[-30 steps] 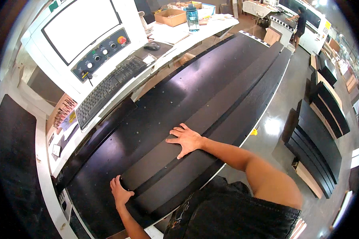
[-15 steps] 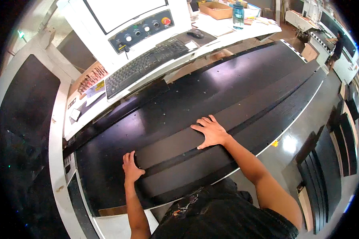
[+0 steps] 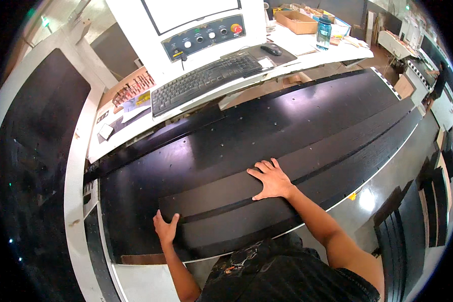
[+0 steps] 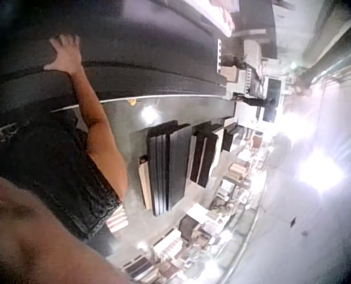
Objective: The person uses a handheld air nozzle to blow dust off black wood boards on a conveyor belt, then lifts the boards one at a time and stacks them onto a pile on the floor.
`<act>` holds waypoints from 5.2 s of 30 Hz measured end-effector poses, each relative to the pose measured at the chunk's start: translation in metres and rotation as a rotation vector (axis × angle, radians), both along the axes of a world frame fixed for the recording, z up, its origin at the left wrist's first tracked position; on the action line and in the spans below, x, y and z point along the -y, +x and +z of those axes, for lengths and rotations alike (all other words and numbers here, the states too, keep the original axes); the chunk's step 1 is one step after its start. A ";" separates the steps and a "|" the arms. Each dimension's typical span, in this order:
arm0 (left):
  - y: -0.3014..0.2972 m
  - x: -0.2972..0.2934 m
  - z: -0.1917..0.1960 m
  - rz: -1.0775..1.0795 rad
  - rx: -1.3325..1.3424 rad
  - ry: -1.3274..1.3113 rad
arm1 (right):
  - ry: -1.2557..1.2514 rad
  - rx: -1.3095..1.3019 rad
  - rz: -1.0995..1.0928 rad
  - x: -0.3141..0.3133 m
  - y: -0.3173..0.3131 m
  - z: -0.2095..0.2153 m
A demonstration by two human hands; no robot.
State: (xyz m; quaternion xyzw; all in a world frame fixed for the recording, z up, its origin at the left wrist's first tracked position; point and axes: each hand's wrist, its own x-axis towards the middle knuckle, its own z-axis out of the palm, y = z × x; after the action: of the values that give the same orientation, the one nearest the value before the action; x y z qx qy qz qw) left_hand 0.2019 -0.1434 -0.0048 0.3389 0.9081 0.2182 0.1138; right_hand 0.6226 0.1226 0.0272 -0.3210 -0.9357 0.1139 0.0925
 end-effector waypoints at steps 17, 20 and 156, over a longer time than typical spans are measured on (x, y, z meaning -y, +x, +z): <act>-0.008 -0.005 -0.024 0.277 -0.259 0.226 | -0.016 -0.038 -0.011 0.001 -0.012 0.000; -0.012 -0.005 -0.025 0.248 -0.223 0.240 | -0.045 -0.024 -0.004 -0.001 -0.013 0.001; -0.008 -0.003 -0.025 0.288 -0.188 0.349 | -0.054 0.005 -0.064 -0.012 -0.033 0.002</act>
State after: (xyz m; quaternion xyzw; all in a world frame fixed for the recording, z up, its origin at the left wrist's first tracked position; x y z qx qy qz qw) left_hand 0.1944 -0.1406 -0.0295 0.2395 0.9020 0.3534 -0.0640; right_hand 0.5895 0.1344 0.0288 -0.3533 -0.9218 0.1352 0.0851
